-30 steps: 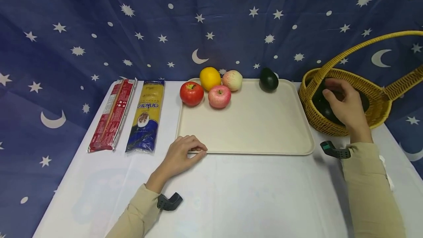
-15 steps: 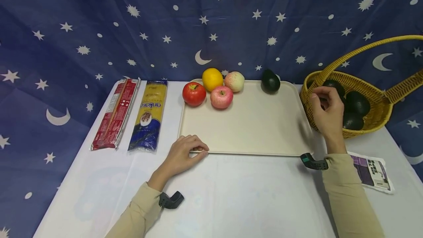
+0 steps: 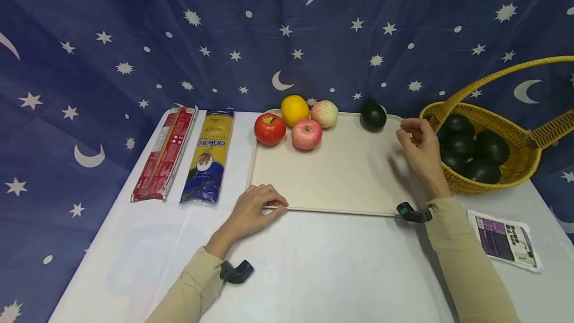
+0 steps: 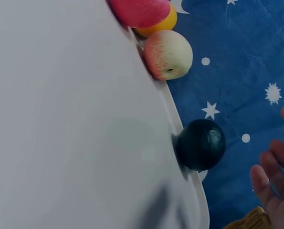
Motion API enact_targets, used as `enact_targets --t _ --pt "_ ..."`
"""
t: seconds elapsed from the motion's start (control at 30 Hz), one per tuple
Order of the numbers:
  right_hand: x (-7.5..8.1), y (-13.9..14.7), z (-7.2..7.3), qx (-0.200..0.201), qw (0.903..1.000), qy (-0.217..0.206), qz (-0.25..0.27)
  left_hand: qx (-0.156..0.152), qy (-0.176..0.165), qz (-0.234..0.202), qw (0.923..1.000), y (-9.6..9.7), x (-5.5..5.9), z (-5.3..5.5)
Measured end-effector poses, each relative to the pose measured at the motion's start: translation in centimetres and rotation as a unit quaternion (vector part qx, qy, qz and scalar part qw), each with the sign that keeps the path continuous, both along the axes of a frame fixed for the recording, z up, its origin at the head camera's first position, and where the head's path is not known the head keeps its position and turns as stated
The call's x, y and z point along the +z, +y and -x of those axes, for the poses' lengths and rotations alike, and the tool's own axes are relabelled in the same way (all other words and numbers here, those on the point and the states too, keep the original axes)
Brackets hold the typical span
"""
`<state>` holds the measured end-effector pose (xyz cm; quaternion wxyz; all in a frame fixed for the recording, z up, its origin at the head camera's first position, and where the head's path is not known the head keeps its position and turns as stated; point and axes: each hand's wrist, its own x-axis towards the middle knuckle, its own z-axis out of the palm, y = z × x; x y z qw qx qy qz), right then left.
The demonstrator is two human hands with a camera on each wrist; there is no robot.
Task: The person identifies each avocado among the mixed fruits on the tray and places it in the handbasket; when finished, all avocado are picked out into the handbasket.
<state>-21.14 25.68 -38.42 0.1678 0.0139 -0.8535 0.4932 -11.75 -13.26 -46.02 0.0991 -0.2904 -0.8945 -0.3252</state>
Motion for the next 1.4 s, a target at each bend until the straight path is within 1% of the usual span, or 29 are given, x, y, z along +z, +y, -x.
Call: enact_targets --t 0.13,0.23,0.33,0.43,0.53,0.6,0.7,0.83,1.0,1.1,1.27,1.4 --pt "-0.8 0.1 1.6 -0.002 0.9992 -0.035 -0.017 -0.001 0.003 0.003 1.0000 0.0 0.0 0.0" --pt "-1.0 0.0 2.7 0.000 0.9981 -0.050 -0.035 -0.002 0.005 0.003 1.0000 0.0 -0.1 0.0" --pt "-1.1 -0.2 3.8 0.011 0.9963 -0.069 -0.051 0.000 0.005 0.003 1.0000 0.0 -0.1 0.0" --pt "-1.3 -0.4 4.9 0.025 0.9918 -0.095 -0.081 0.003 0.002 0.003 1.0000 0.0 -0.1 -0.1" --pt "-1.7 -0.3 5.7 0.029 0.9864 -0.116 -0.113 0.002 -0.001 0.006 1.0000 0.1 -0.1 -0.2" --pt "-1.8 -0.4 6.3 0.028 0.9835 -0.130 -0.122 0.002 -0.003 0.009 1.0000 0.1 -0.1 -0.3" --pt "-1.8 -0.6 7.1 0.026 0.9812 -0.149 -0.121 0.004 -0.005 0.013 0.9999 0.2 0.0 -0.3" --pt "-1.7 -1.2 8.0 0.015 0.9797 -0.171 -0.104 0.005 -0.008 0.014 0.9999 0.1 0.1 -0.3" --pt "-2.5 -1.8 9.4 -0.003 0.9765 -0.198 -0.084 0.004 0.002 0.009 0.9999 0.2 0.1 -0.2" --pt "-3.0 -1.8 10.0 -0.010 0.9768 -0.200 -0.076 0.004 0.006 0.010 0.9999 0.2 0.0 -0.2" --pt "-3.5 -1.5 10.3 -0.019 0.9772 -0.203 -0.060 0.004 0.006 0.015 0.9999 0.3 0.0 -0.3" --pt "-3.4 -1.5 10.1 -0.011 0.9745 -0.217 -0.057 0.008 0.011 0.017 0.9998 0.2 0.1 -0.3"
